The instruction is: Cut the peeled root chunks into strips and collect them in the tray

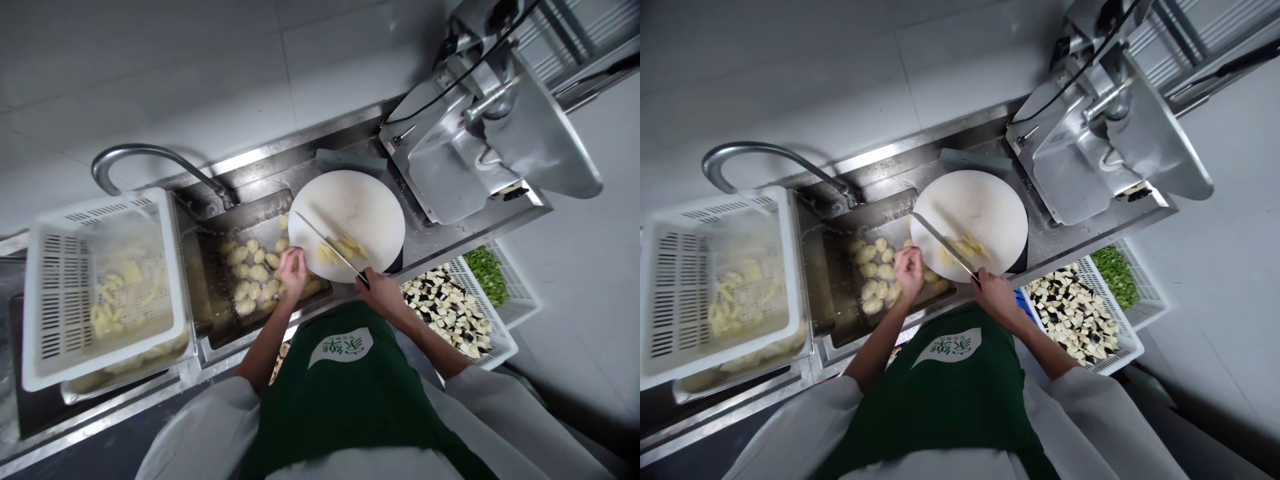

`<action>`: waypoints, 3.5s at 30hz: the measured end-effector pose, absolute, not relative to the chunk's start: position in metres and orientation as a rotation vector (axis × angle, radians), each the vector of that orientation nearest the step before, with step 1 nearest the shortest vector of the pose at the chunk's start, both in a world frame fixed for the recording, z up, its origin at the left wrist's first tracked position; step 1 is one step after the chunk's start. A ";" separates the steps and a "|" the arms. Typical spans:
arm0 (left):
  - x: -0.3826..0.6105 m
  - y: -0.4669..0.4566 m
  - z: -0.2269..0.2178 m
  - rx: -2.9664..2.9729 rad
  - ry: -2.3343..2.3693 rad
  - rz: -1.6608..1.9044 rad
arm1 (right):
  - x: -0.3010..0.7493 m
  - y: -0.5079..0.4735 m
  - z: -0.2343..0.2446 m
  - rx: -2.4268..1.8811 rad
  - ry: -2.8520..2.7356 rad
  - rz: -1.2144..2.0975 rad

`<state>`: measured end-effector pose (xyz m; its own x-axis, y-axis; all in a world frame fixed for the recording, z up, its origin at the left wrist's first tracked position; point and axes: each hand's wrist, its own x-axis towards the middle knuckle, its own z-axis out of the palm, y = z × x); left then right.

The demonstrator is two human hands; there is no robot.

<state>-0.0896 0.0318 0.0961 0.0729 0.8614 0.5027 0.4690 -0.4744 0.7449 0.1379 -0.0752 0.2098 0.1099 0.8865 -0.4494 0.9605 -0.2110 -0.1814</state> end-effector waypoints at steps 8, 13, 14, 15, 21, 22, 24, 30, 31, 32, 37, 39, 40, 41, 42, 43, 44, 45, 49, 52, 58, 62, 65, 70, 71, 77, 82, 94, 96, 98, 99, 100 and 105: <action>-0.018 0.027 0.155 2.614 0.688 0.508 | 0.198 -0.079 0.208 1.938 2.110 -0.369; 0.011 0.026 0.131 2.723 0.602 0.294 | 0.223 -0.087 0.199 1.848 2.175 -0.311; 0.010 0.027 0.125 2.727 0.602 0.282 | 0.232 -0.094 0.198 1.862 2.163 -0.291; 0.008 0.028 0.119 2.729 0.600 0.269 | 0.243 -0.103 0.198 1.882 2.147 -0.270; -0.014 0.044 0.089 2.714 0.638 0.231 | 0.328 -0.174 0.193 2.057 2.120 -0.223; -0.019 0.047 0.085 2.707 0.669 0.234 | 0.341 -0.185 0.189 2.127 2.123 -0.270; -0.027 0.055 0.077 2.686 0.790 0.245 | 0.356 -0.199 0.177 2.336 2.107 -0.478; -0.020 0.069 0.068 2.538 1.190 0.287 | 0.319 -0.199 0.121 2.881 1.431 -1.660; -0.014 0.068 0.068 2.525 1.193 0.295 | 0.307 -0.195 0.111 2.923 1.333 -1.776; -0.008 0.067 0.067 2.516 1.187 0.305 | 0.296 -0.191 0.103 2.958 1.255 -1.864; 0.017 0.051 0.064 2.485 1.206 0.417 | 0.248 -0.163 0.084 2.946 1.222 -2.003; 0.025 0.045 0.064 2.470 1.247 0.466 | 0.229 -0.149 0.084 2.906 1.303 -1.919; 0.028 0.042 0.063 2.462 1.260 0.484 | 0.219 -0.141 0.085 2.890 1.350 -1.872; 0.031 0.040 0.063 2.453 1.267 0.500 | 0.209 -0.134 0.087 2.874 1.387 -1.840; 0.034 0.039 0.062 2.441 1.272 0.519 | 0.200 -0.128 0.088 2.864 1.409 -1.824; 0.036 0.038 0.062 2.426 1.277 0.542 | 0.191 -0.123 0.089 2.856 1.419 -1.829; 0.037 0.038 0.061 2.409 1.282 0.574 | 0.183 -0.118 0.090 2.848 1.420 -1.847; 0.039 0.038 0.060 2.393 1.287 0.615 | 0.175 -0.114 0.091 2.844 1.414 -1.863; 0.041 0.040 0.056 2.345 1.295 0.817 | 0.154 -0.106 0.097 2.842 1.393 -1.868; 0.038 0.039 0.059 2.305 1.292 0.924 | 0.144 -0.105 0.106 2.818 1.406 -1.890; 0.001 0.040 0.096 2.192 1.426 1.068 | 0.119 -0.094 0.136 2.653 1.688 -1.716; -0.072 0.047 0.138 2.076 1.605 1.230 | 0.073 -0.063 0.169 2.398 2.015 -1.527; -0.157 0.046 0.168 1.972 1.810 1.387 | 0.005 -0.034 0.203 2.105 2.226 -1.546; -0.310 0.052 0.191 1.555 2.191 1.648 | -0.114 -0.003 0.248 1.590 2.452 -1.746; -0.337 0.057 0.192 1.434 2.262 1.657 | -0.130 -0.002 0.252 1.535 2.423 -1.814; -0.449 0.076 0.189 0.907 2.432 1.391 | -0.133 -0.018 0.252 1.598 2.149 -2.239; -0.415 0.066 0.190 1.425 2.295 1.421 | -0.057 -0.018 0.252 1.961 2.070 -2.123; -0.272 0.051 0.228 2.343 1.572 1.018 | -0.041 -0.007 0.267 1.850 2.358 -1.666; -0.308 0.055 0.217 2.157 1.743 1.090 | -0.071 -0.003 0.268 1.701 2.391 -1.736; -0.356 0.059 0.210 1.866 1.924 1.199 | -0.095 0.002 0.272 1.592 2.440 -1.739; -0.380 0.059 0.209 1.704 1.999 1.248 | -0.102 0.003 0.273 1.563 2.477 -1.712; -0.402 0.057 0.209 1.558 2.073 1.303 | -0.106 0.004 0.275 1.556 2.517 -1.671; -0.422 0.016 0.195 1.576 2.178 1.605 | -0.058 0.000 0.267 1.755 2.559 -1.410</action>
<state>-0.4224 0.0163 0.1948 -0.4932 0.7059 0.5084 0.6948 -0.0320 0.7185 -0.0580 -0.0003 0.2666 -0.4435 0.8686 -0.2209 0.6508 0.1426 -0.7458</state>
